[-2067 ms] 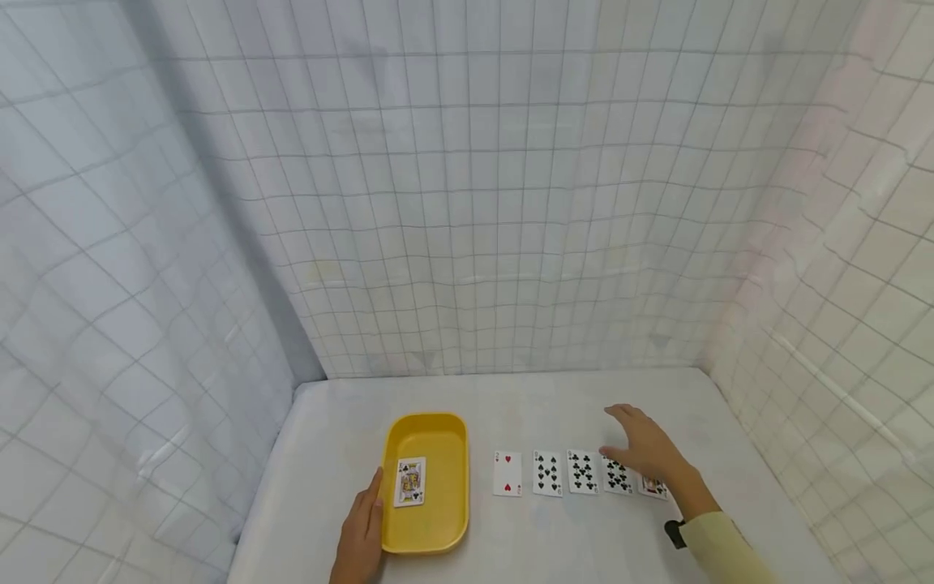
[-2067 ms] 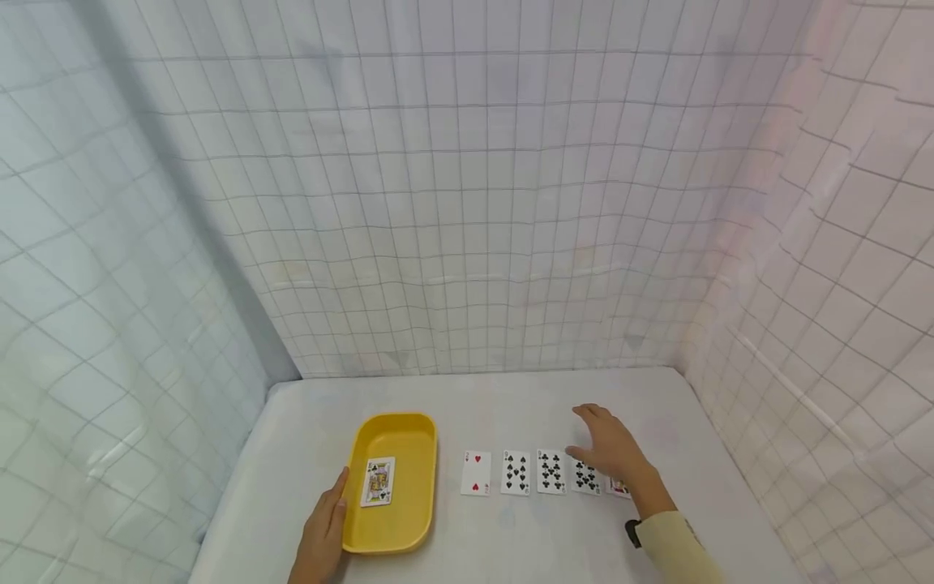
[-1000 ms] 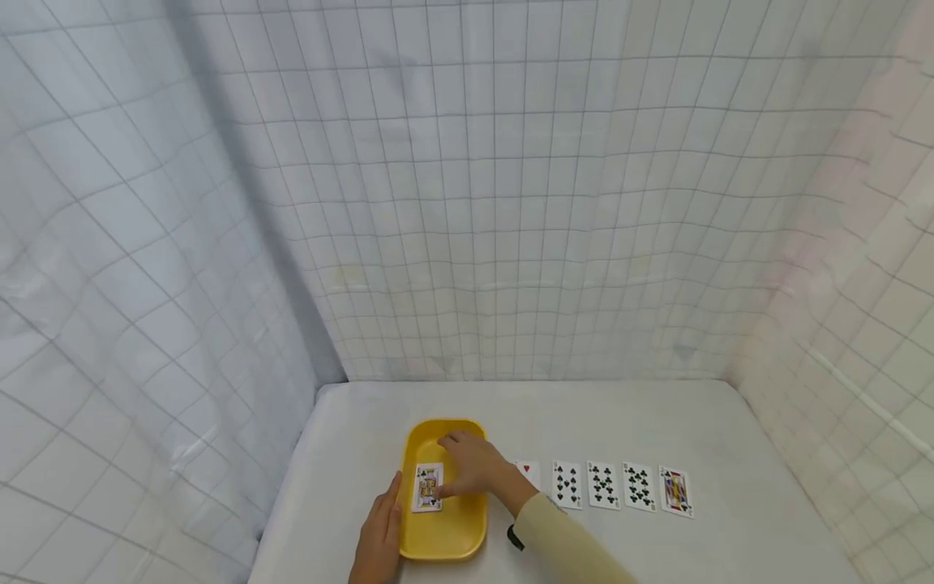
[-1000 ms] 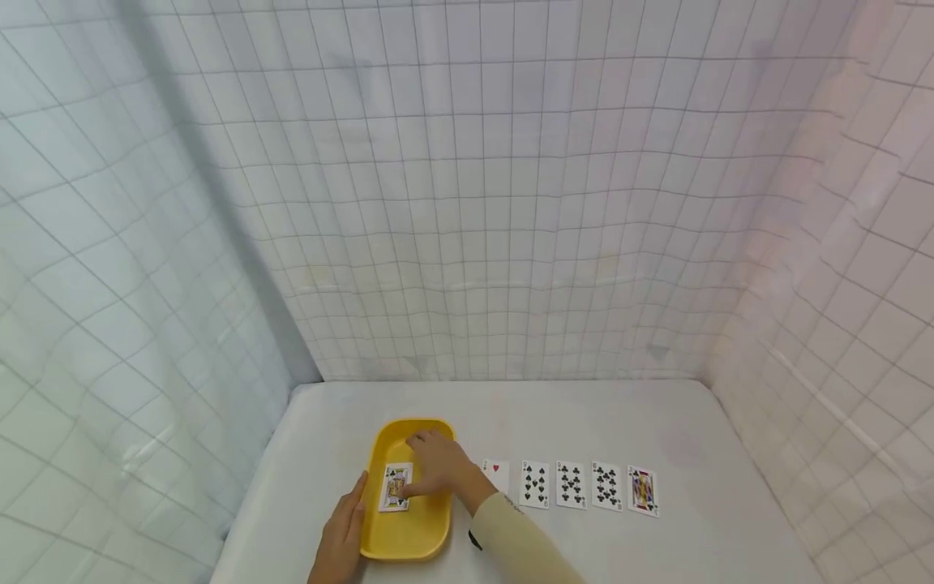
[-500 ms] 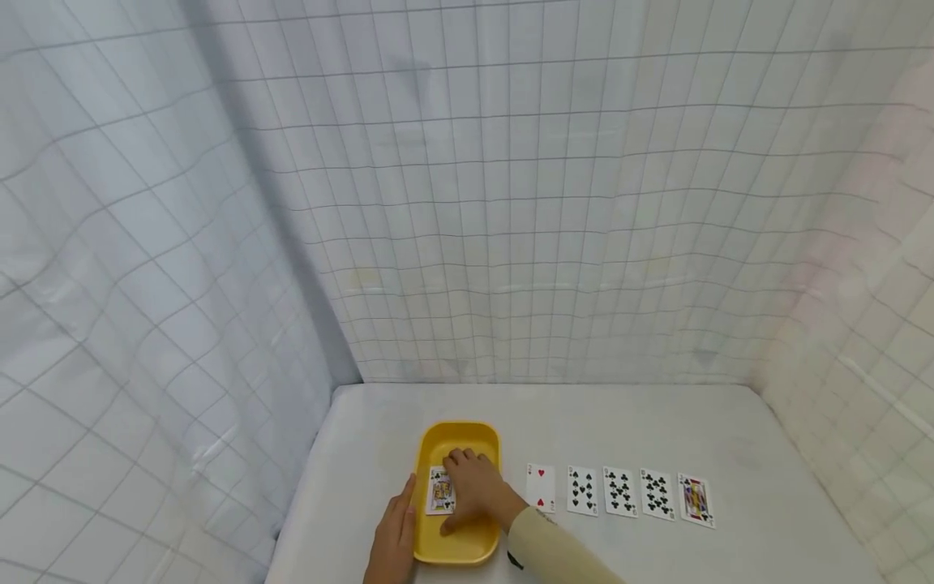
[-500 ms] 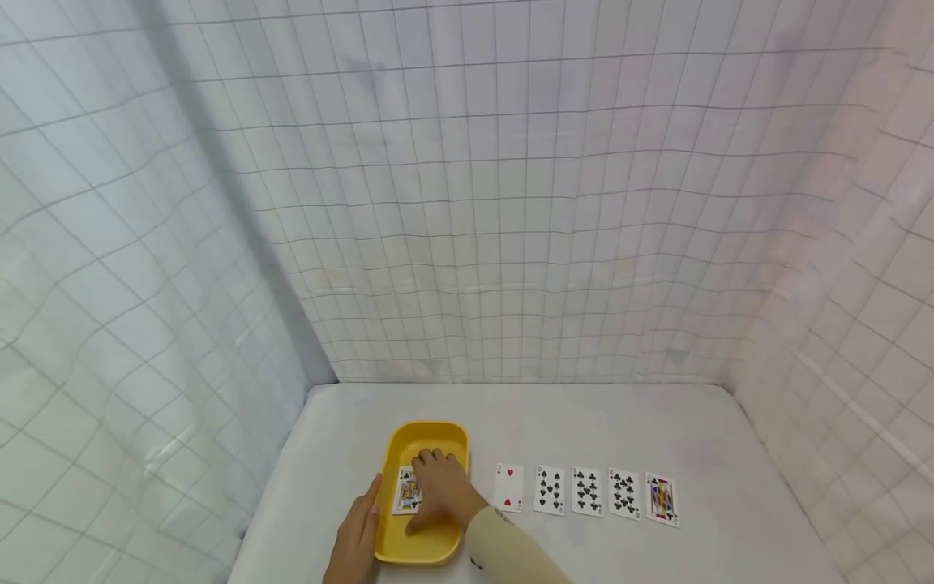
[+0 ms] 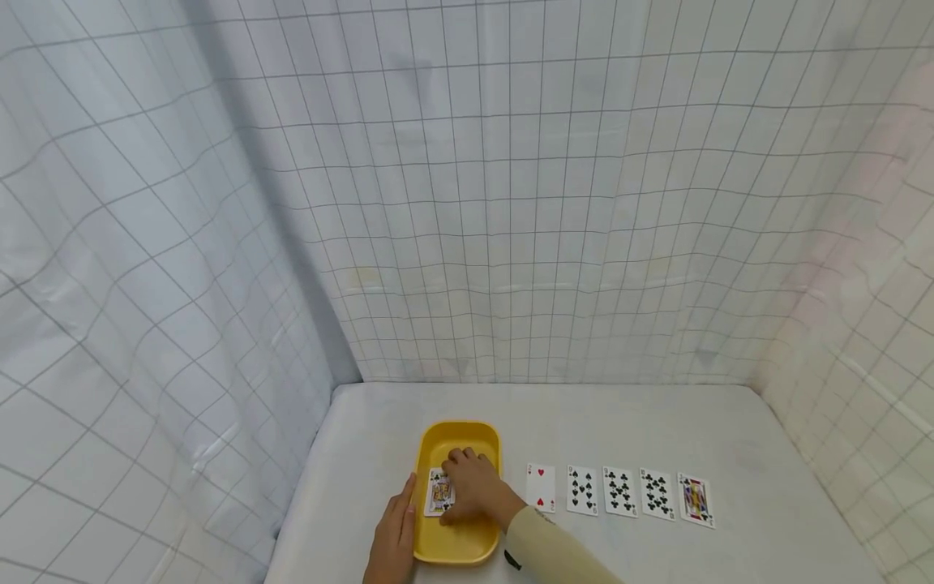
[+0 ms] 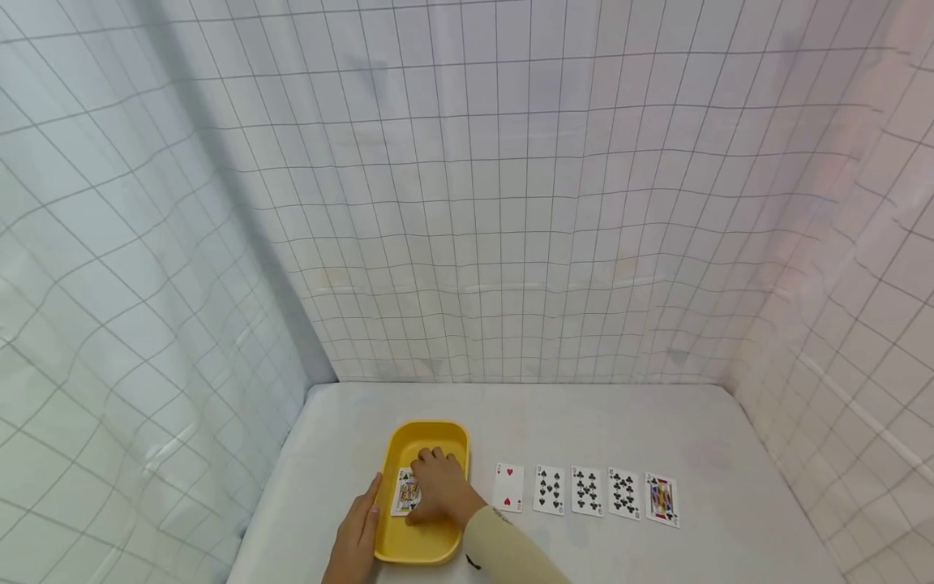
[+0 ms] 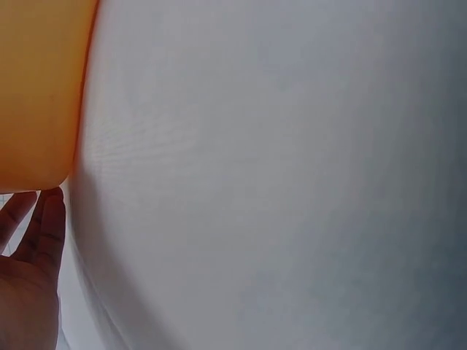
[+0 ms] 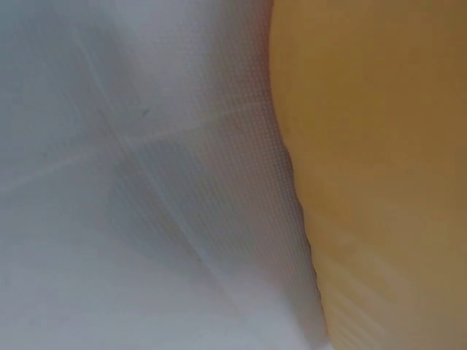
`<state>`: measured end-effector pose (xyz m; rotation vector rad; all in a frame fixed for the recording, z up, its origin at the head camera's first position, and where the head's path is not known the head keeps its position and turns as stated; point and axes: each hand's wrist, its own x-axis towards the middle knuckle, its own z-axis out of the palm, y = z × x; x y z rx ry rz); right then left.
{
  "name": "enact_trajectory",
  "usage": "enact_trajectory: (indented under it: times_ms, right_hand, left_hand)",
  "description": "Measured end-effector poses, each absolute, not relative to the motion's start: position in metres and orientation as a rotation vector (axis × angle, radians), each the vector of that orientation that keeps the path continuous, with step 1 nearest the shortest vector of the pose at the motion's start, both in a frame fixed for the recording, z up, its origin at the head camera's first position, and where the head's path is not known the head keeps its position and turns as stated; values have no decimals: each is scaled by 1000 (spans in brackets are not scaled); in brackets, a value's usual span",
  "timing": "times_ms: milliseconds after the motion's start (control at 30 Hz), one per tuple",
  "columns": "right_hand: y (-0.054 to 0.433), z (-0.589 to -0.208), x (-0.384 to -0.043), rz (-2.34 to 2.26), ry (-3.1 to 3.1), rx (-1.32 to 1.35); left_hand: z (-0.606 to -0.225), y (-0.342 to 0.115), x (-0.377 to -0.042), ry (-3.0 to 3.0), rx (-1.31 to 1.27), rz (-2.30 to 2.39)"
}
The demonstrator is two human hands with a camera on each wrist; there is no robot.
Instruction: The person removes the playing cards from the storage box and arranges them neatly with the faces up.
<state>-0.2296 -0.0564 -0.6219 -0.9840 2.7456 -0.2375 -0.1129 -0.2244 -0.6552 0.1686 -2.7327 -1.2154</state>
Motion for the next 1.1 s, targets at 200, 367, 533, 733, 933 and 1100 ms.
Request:
enact_trajectory:
  times_ms: [200, 367, 533, 733, 933, 1100]
  right_hand:
    - [-54, -622, -229, -243, 2752, -962]
    - [-50, -620, -230, -238, 2781, -952]
    - [-40, -608, -234, -232, 2841, -936]
    - [-16, -584, -233, -289, 2920, -937]
    - [24, -562, -225, -383, 2958, -902]
    - [67, -556, -216, -431, 3013, -833]
  left_hand:
    - [-656, -224, -113, -2739, 148, -1226]
    - [-659, -225, -113, -2730, 145, -1195]
    - [-657, -227, -113, -2704, 117, -1166]
    - [-649, -226, -114, -2753, 189, -1183]
    - [-642, -224, -113, -2793, 194, -1214]
    - [-641, -226, -113, -2791, 155, -1229]
